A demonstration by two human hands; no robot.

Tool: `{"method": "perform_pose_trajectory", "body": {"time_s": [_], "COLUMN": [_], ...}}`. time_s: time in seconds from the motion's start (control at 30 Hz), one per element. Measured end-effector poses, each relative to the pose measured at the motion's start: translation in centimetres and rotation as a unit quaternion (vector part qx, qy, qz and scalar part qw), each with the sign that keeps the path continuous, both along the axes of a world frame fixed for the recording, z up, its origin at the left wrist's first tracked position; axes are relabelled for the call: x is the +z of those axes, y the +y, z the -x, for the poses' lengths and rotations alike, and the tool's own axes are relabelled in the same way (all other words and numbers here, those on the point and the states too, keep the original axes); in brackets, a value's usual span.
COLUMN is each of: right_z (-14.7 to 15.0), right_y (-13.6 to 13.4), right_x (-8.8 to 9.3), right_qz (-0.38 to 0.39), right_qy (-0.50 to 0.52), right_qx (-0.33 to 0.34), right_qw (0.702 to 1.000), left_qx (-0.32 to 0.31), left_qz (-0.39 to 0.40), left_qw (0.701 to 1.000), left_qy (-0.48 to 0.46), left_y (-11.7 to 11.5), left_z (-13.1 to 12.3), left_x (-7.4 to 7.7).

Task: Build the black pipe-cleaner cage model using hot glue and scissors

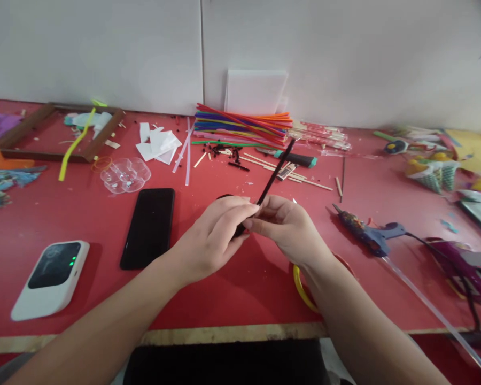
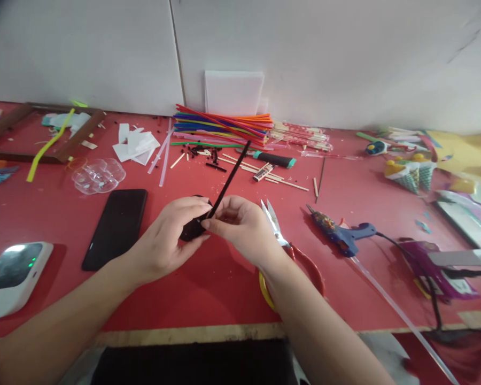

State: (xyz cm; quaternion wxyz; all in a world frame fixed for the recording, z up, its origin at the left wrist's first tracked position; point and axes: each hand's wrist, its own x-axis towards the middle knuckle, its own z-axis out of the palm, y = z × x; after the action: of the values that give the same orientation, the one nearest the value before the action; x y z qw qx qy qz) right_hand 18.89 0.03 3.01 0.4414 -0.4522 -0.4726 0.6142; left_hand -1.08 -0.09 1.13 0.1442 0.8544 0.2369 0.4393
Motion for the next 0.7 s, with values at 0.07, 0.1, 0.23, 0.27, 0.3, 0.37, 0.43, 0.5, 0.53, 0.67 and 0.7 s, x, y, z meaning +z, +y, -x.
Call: {"method": "perform_pose_trajectory", "body": {"time_s": [0.07, 0.1, 0.23, 0.27, 0.3, 0.37, 0.43, 0.5, 0.53, 0.67, 0.7], "right_z": [-0.1, -0.2, -0.5, -0.5, -0.6, -0.6, -0.6, -0.5, -0.5, -0.6, -0.7], "right_y": [0.0, 0.0, 0.2, 0.3, 0.3, 0.4, 0.3, 0.3, 0.3, 0.4, 0.6], "right_x": [0.0, 0.0, 0.0, 0.0, 0.0, 0.1, 0.1, 0.2, 0.2, 0.1, 0.1], "right_qz": [-0.005, -0.008, -0.012, -0.012, -0.014, -0.021, -0.031, -0.039, -0.041, -0.032, -0.027], "right_qy": [-0.015, -0.023, -0.035, -0.035, -0.035, -0.036, -0.034, -0.027, -0.023, -0.012, -0.009], "right_qx": [-0.007, -0.012, -0.021, -0.02, -0.019, -0.018, -0.017, -0.015, -0.015, -0.03, -0.037], "right_qw": [1.0, 1.0, 0.999, 0.999, 0.999, 0.999, 0.999, 0.999, 0.999, 0.999, 0.999], "left_qx": [0.0, 0.003, 0.002, -0.006, -0.016, -0.027, -0.022, -0.011, -0.008, -0.02, -0.023], "left_qz": [0.039, 0.061, 0.164, 0.197, 0.228, 0.269, 0.256, 0.201, 0.173, 0.154, 0.167], "left_qw": [0.999, 0.997, 0.982, 0.975, 0.968, 0.958, 0.964, 0.979, 0.985, 0.987, 0.985], "left_qy": [-0.025, -0.041, -0.097, -0.103, -0.107, -0.099, -0.074, -0.035, -0.015, 0.031, 0.033], "left_y": [-0.1, -0.2, 0.0, 0.2, 0.3, 0.6, 0.8, 0.9, 0.9, 1.0, 1.0], "left_z": [0.1, 0.2, 1.0, 1.2, 1.4, 1.5, 1.4, 1.3, 1.2, 1.4, 1.5], "left_x": [0.1, 0.1, 0.4, 0.4, 0.3, 0.3, 0.4, 0.7, 0.9, 1.3, 1.3]}}
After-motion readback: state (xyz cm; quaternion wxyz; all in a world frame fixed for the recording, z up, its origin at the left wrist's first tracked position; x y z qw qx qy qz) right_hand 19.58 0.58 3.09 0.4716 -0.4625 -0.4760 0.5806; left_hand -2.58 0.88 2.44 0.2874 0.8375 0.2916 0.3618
